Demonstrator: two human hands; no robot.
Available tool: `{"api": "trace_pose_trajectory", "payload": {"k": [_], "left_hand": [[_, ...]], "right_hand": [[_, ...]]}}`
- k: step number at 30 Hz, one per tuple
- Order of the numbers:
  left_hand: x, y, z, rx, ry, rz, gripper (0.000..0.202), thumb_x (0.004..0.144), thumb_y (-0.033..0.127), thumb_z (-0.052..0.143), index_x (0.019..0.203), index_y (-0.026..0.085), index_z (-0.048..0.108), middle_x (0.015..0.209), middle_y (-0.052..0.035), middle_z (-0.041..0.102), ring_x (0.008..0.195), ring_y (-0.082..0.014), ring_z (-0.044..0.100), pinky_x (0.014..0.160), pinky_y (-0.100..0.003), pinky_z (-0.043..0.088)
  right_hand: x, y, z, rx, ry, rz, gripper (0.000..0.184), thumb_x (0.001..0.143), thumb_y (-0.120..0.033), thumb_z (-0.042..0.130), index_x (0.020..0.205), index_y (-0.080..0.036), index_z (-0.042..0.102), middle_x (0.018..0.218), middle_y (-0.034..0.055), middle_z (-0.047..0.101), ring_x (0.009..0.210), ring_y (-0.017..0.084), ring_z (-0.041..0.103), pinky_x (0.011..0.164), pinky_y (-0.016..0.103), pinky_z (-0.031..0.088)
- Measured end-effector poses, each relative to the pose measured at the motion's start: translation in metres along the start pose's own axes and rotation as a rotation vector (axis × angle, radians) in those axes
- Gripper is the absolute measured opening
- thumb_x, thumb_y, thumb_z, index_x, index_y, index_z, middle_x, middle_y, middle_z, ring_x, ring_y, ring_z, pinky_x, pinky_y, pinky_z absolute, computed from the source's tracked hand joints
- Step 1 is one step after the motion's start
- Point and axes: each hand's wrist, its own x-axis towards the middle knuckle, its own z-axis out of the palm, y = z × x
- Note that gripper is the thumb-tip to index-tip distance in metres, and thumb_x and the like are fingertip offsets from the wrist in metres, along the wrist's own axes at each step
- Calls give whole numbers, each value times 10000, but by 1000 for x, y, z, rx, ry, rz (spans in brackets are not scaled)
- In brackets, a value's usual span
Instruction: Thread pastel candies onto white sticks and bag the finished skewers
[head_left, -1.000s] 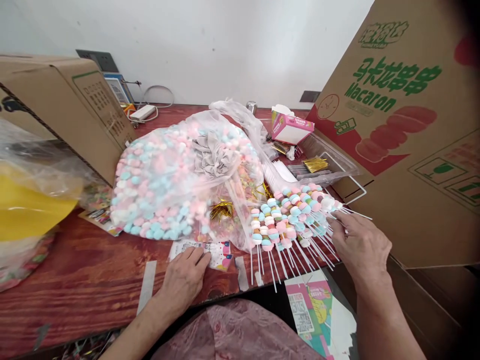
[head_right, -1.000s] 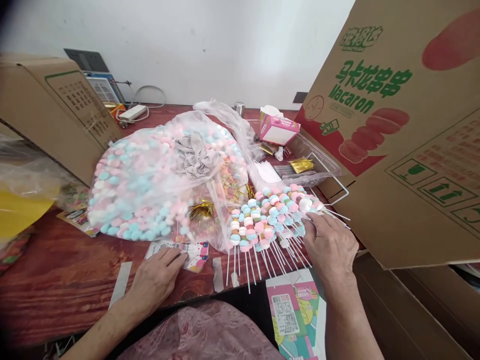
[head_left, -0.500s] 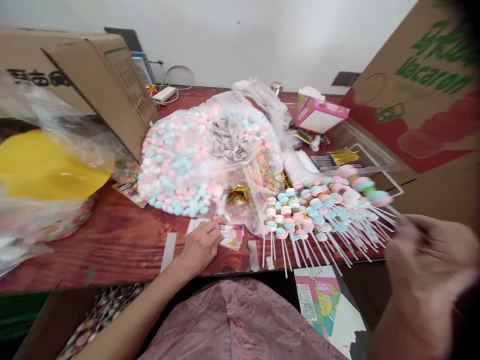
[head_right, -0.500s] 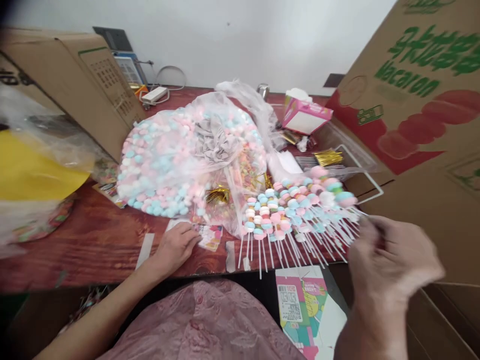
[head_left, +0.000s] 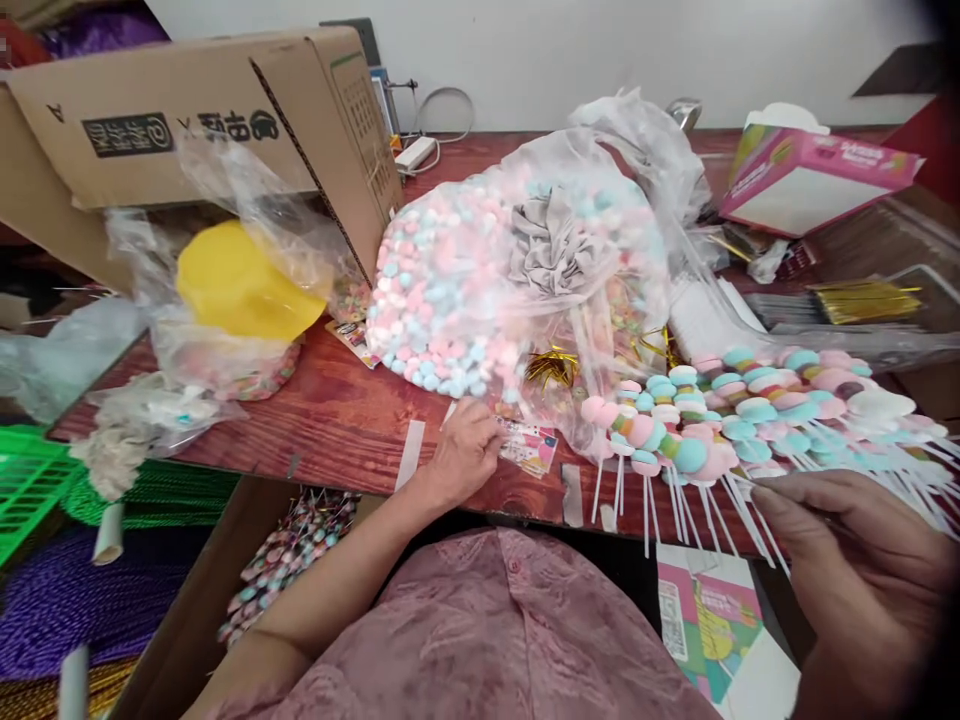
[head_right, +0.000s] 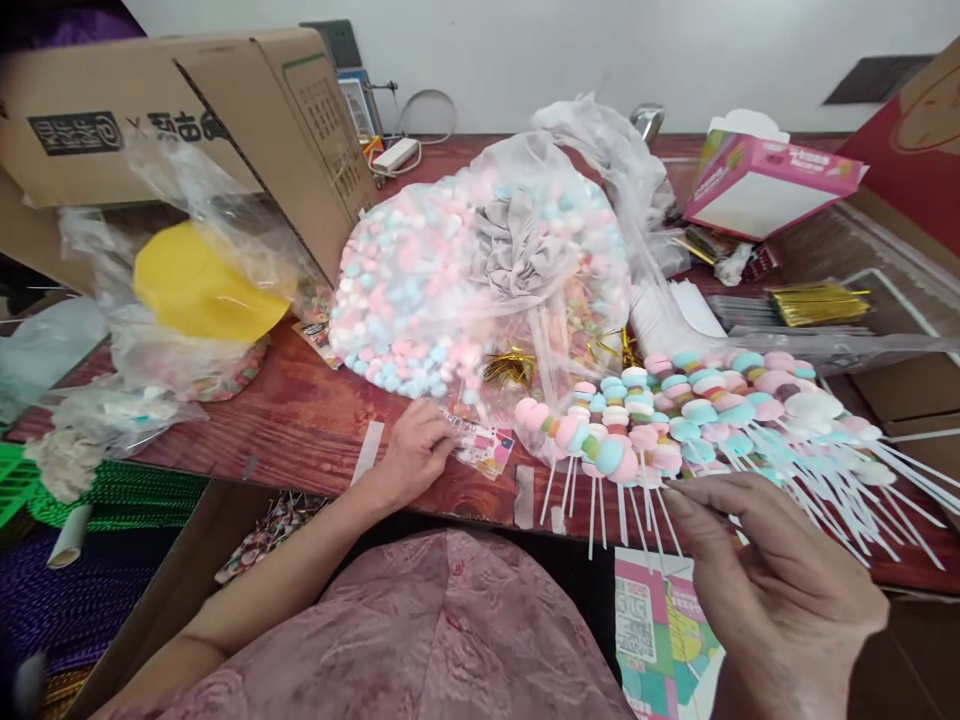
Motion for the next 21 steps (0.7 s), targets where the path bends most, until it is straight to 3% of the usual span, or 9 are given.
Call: {"api": "trace_pose_trajectory", "payload": {"k": [3, 6, 9, 15, 21], "left_hand": [[-10, 0, -3, 119, -190, 50, 197, 908, 128, 511, 794, 164, 668, 821, -80, 627, 830, -201, 553, 737, -323, 458], [-17, 0, -8, 167, -271, 38, 230, 928, 114, 459, 874, 152, 680, 900, -106, 647, 883, -222, 569, 778, -344, 480], [-17, -5, -9, 110, -234, 17, 235, 915, 112, 469, 807, 141, 675, 857, -104, 643, 845, -217, 571, 768, -344, 479], [-10, -17, -9, -306, -95, -167, 163, 842, 156, 628, 679, 149, 622, 712, -21, 609, 699, -137, 562, 672, -260, 433], [-11, -23, -12, -451, -79, -240, 142, 773, 174, 724, 666, 140, 638, 692, -6, 625, 653, -115, 548, 645, -238, 412]], "right_hand": [[-4, -1, 0, 102, -99, -48, 63, 769, -250, 758, 801, -278, 712, 749, 38, 659, 654, 226, 621, 599, 378, 482], [-5, 5, 1, 122, -193, -99, 65, 779, -231, 750, 793, -267, 698, 743, 32, 663, 649, 212, 623, 593, 359, 490], [-7, 12, 8, 116, -245, -95, 95, 792, -190, 733, 798, -274, 690, 746, 39, 660, 669, 221, 635, 616, 368, 501], [-6, 17, 15, 136, -298, -120, 120, 788, -163, 714, 777, -278, 684, 729, 39, 665, 642, 228, 644, 615, 372, 507], [-5, 18, 23, 170, -354, -148, 91, 829, -167, 694, 815, -256, 686, 752, 33, 667, 691, 201, 632, 633, 326, 501]]}}
